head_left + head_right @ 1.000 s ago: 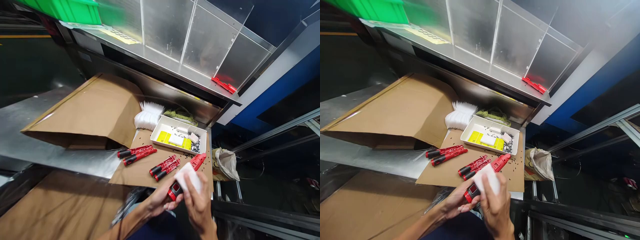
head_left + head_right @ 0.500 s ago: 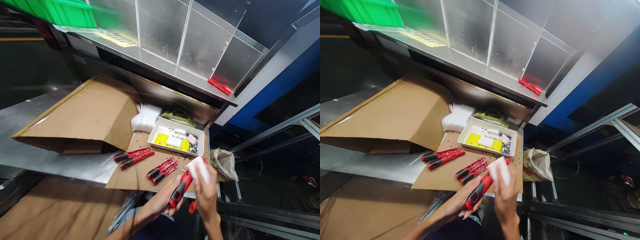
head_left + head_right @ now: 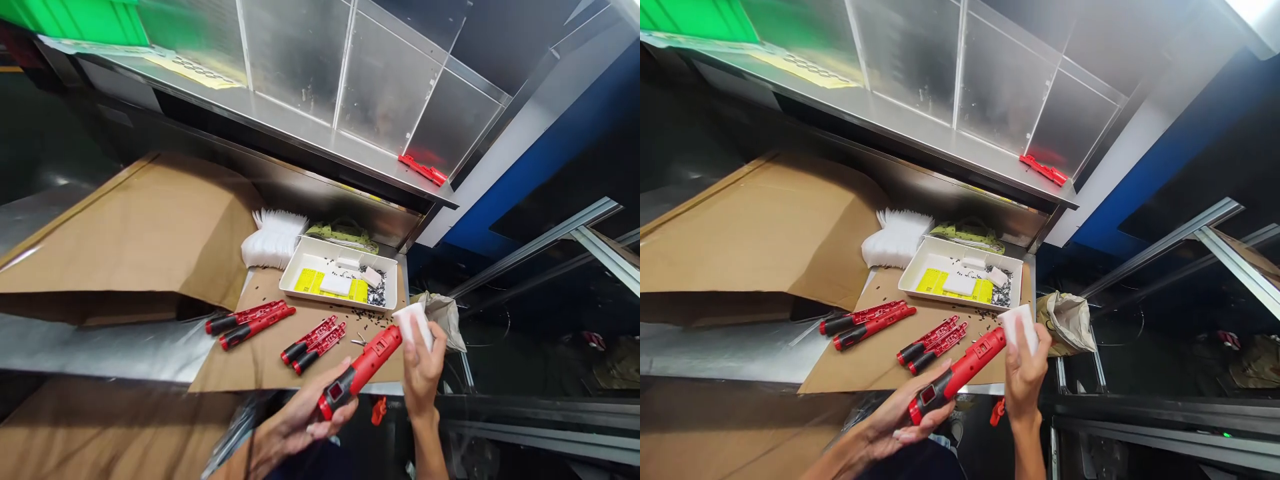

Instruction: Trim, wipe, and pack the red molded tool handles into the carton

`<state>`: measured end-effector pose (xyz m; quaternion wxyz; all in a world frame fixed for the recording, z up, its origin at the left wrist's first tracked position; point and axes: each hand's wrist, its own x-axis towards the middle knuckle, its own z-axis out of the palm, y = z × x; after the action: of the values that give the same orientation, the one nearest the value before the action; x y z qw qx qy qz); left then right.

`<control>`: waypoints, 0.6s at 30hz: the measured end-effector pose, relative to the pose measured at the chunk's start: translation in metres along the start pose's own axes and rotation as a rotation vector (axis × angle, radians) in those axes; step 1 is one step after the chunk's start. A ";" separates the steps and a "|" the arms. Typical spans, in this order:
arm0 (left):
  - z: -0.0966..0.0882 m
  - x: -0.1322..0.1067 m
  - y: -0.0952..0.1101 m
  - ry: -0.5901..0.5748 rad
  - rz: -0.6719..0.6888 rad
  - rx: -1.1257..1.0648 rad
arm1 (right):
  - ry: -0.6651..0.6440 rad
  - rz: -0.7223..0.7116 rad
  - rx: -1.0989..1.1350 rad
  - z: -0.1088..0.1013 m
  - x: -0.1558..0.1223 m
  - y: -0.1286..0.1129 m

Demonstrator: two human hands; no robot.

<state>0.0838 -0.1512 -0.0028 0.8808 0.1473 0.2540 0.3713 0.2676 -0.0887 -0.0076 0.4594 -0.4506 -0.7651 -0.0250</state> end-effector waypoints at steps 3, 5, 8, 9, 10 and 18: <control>-0.011 0.004 0.001 -0.186 -0.038 -0.254 | -0.025 0.014 0.021 0.004 -0.002 -0.004; -0.016 0.006 0.000 -0.268 -0.066 -0.331 | 0.042 0.053 -0.003 0.005 -0.003 -0.008; -0.017 0.006 0.000 -0.345 -0.070 -0.388 | 0.078 0.086 -0.016 0.006 -0.002 -0.014; -0.017 0.006 0.000 -0.351 -0.050 -0.408 | 0.043 0.063 -0.001 0.006 -0.002 -0.016; -0.016 0.006 0.000 -0.356 -0.035 -0.429 | 0.011 0.036 0.013 0.005 -0.002 -0.018; -0.013 0.006 0.001 -0.319 -0.038 -0.498 | -0.024 0.014 0.034 0.010 -0.011 -0.042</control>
<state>0.0798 -0.1453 -0.0159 0.9255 -0.0217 0.0162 0.3778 0.2328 -0.1169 -0.0054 0.4581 -0.4484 -0.7675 -0.0031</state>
